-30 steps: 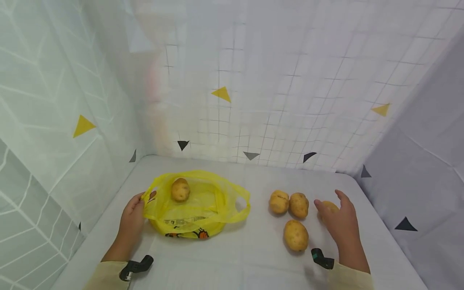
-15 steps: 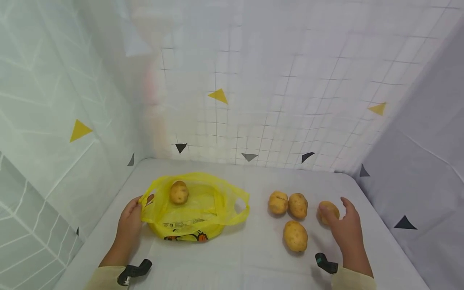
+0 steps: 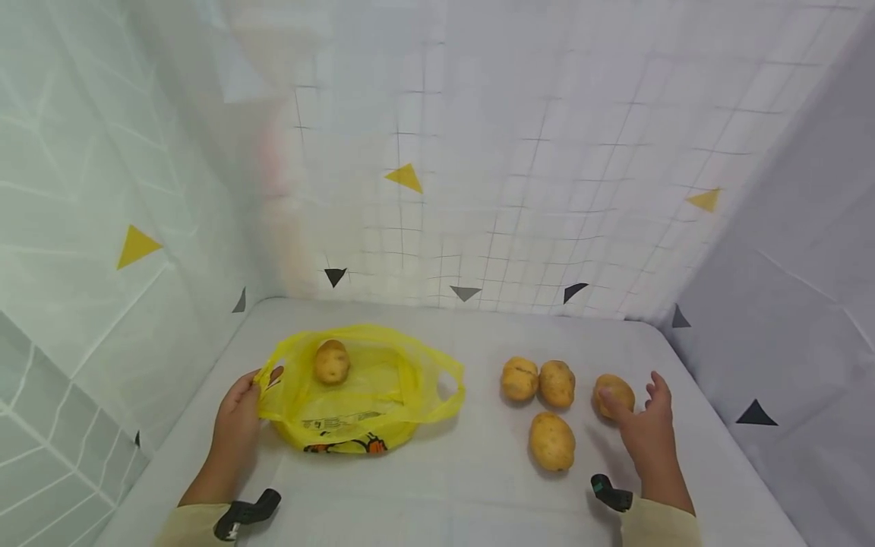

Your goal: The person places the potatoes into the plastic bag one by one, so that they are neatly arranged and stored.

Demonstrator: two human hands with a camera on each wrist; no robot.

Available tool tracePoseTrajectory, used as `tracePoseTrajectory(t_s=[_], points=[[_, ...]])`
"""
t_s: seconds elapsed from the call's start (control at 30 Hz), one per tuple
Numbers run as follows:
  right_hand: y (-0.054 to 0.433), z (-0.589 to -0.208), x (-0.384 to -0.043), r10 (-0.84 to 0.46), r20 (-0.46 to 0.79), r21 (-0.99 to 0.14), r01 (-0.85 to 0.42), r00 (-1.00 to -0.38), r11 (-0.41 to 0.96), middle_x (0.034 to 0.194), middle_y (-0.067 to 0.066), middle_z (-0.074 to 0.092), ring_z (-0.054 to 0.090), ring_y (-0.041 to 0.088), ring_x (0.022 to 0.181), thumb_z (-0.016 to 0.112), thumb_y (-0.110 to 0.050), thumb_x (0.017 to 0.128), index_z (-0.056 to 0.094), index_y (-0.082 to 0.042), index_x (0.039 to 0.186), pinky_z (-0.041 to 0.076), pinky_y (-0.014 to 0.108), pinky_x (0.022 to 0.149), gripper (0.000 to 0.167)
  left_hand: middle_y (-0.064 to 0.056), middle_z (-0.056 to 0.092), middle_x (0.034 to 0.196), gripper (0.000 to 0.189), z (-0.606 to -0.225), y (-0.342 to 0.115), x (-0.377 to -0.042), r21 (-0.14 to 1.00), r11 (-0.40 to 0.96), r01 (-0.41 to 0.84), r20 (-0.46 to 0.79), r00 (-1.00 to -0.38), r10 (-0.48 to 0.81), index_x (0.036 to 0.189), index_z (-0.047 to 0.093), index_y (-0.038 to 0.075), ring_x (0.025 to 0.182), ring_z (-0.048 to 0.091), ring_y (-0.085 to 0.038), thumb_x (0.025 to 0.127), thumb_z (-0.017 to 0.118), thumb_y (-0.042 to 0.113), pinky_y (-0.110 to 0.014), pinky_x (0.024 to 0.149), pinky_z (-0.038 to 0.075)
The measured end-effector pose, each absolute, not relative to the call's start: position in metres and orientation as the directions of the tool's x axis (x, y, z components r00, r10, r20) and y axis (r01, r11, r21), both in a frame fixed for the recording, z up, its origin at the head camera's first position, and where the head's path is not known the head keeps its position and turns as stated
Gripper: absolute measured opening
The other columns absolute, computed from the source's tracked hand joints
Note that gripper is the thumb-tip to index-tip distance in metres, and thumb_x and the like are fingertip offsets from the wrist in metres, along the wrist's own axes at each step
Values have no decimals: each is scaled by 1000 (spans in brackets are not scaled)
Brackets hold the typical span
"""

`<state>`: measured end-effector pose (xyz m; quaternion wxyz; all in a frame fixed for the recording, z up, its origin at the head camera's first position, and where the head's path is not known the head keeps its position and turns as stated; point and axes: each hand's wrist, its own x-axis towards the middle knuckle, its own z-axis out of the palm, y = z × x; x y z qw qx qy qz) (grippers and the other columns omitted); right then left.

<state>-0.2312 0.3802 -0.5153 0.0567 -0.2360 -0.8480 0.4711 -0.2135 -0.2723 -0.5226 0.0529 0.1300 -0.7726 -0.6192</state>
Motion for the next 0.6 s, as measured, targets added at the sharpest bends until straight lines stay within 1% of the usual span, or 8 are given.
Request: tracePoseTrajectory(t_s=[0.07,0.2,0.4,0.6], points=[[381,-518,-233,452,-133,-824,352,-882,443,174,17,-13,1,51,158,65,-72,90,-22,-26,165,18,75,118,124,1,48,155,54,-521,-271,-214,970,198,-143,-86,-958,-272,154,46,21,139,44,-19,112,26,48,-45,116,35],[379,-522,-235,448,-156,-817,370,-880,443,173,18,-16,0,51,158,67,-71,90,-22,-24,165,17,74,119,126,-1,48,155,54,-520,-271,-214,970,195,-147,-88,-956,-281,152,48,19,140,43,-21,112,27,47,-48,117,34],[378,-522,-231,410,-203,-802,391,-889,451,173,15,-21,-6,51,157,66,-72,90,-27,-25,163,13,75,120,128,0,48,155,52,-523,-274,-214,973,174,-151,-96,-952,-292,151,50,19,142,42,-21,112,27,45,-49,118,33],[382,-529,-234,405,-181,-803,372,-897,465,173,14,-20,-4,52,157,66,-72,89,-26,-25,163,11,75,120,127,-1,46,158,53,-523,-275,-215,976,163,-148,-99,-957,-274,152,48,17,145,40,-22,112,27,45,-51,120,32]])
